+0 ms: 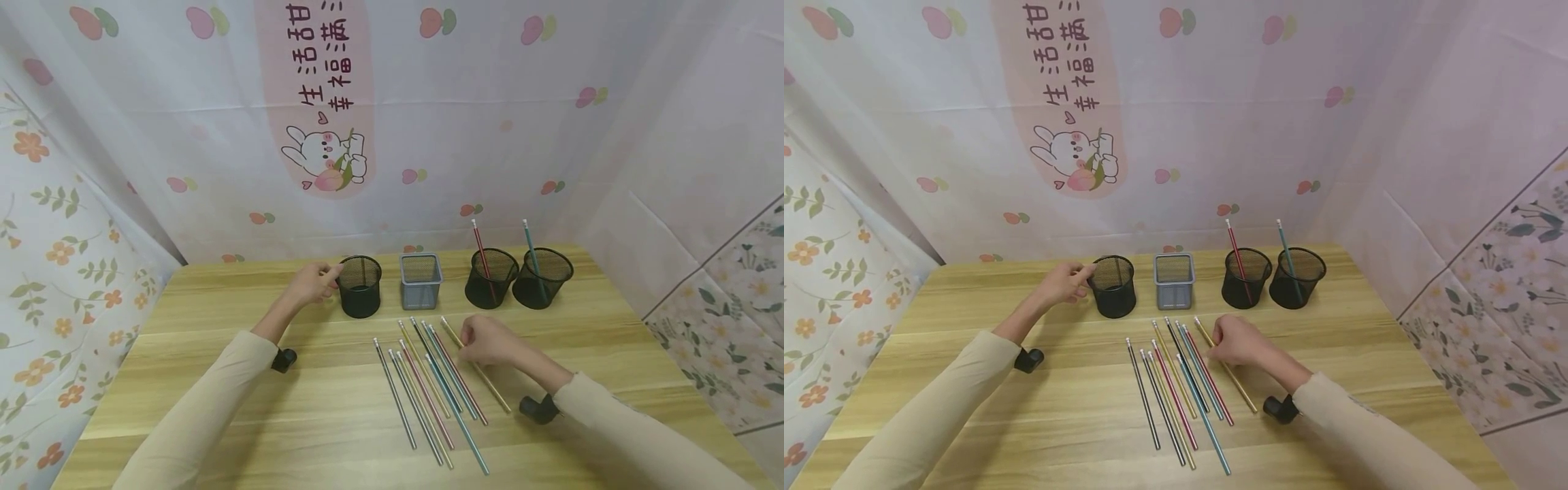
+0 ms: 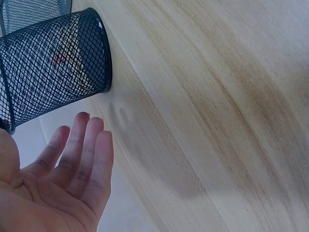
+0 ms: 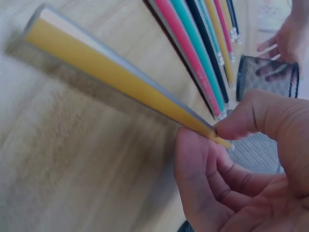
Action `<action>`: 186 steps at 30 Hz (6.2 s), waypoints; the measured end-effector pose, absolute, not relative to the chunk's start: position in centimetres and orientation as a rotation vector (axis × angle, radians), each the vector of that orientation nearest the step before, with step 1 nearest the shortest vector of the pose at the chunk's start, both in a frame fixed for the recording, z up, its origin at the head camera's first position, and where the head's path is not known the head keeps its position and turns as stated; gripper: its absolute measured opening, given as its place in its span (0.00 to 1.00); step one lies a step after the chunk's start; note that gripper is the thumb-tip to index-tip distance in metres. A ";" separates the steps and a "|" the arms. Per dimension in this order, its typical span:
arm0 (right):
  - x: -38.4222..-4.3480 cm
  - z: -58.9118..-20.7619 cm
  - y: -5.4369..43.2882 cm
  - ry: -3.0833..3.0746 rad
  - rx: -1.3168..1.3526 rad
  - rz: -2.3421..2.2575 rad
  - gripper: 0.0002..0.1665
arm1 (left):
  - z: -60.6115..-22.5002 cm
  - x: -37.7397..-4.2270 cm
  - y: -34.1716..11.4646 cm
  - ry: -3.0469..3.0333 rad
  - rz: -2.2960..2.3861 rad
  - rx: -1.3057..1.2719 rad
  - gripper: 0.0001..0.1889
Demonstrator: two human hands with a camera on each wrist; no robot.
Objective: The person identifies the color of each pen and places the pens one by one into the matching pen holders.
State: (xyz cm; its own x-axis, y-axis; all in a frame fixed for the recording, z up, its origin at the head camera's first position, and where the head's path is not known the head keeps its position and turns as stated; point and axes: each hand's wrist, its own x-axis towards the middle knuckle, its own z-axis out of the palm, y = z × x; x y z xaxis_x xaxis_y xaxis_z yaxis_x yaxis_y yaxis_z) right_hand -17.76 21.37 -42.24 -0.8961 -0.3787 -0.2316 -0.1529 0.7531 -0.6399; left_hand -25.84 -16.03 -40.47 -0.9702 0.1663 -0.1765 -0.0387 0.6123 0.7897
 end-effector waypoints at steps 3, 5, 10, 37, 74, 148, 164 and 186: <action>-17.7 -41.8 21.7 2.558 -0.432 -0.963 0.08 | -40.5 -25.8 -16.1 2.602 1.286 0.105 0.29; -17.8 -41.6 21.9 2.545 -0.451 -0.986 0.07 | -40.5 -25.7 -16.1 2.602 1.281 0.105 0.29; -18.0 -41.2 22.4 2.534 -0.466 -1.037 0.08 | -40.5 -25.7 -16.0 2.609 1.268 0.113 0.28; -18.9 -38.4 22.8 2.654 -0.763 -1.270 0.06 | -40.3 -26.1 -16.0 2.606 1.294 0.113 0.28; -22.2 -34.6 18.5 2.616 -0.919 -1.905 0.07 | -40.5 -25.9 -15.9 2.636 1.262 0.110 0.28; -22.3 -38.1 20.5 3.032 -0.656 -1.321 0.09 | -40.6 -25.9 -15.8 2.653 1.259 0.125 0.28; -21.3 -39.4 21.1 2.889 -0.632 -1.263 0.07 | -40.4 -25.7 -15.8 2.616 1.287 0.109 0.29; -20.0 -41.2 20.8 2.846 -0.681 -1.093 0.06 | -40.5 -25.8 -15.9 2.642 1.248 0.114 0.31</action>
State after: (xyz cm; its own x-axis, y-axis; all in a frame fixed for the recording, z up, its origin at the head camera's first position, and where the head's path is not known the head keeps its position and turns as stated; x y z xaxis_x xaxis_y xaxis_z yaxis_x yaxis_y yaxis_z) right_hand -20.04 20.76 -41.25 -0.9048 -0.4035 0.1363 -0.3910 0.6599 -0.6416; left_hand -25.82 -15.91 -40.49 -0.9734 0.1619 -0.1619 -0.0222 0.6370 0.7706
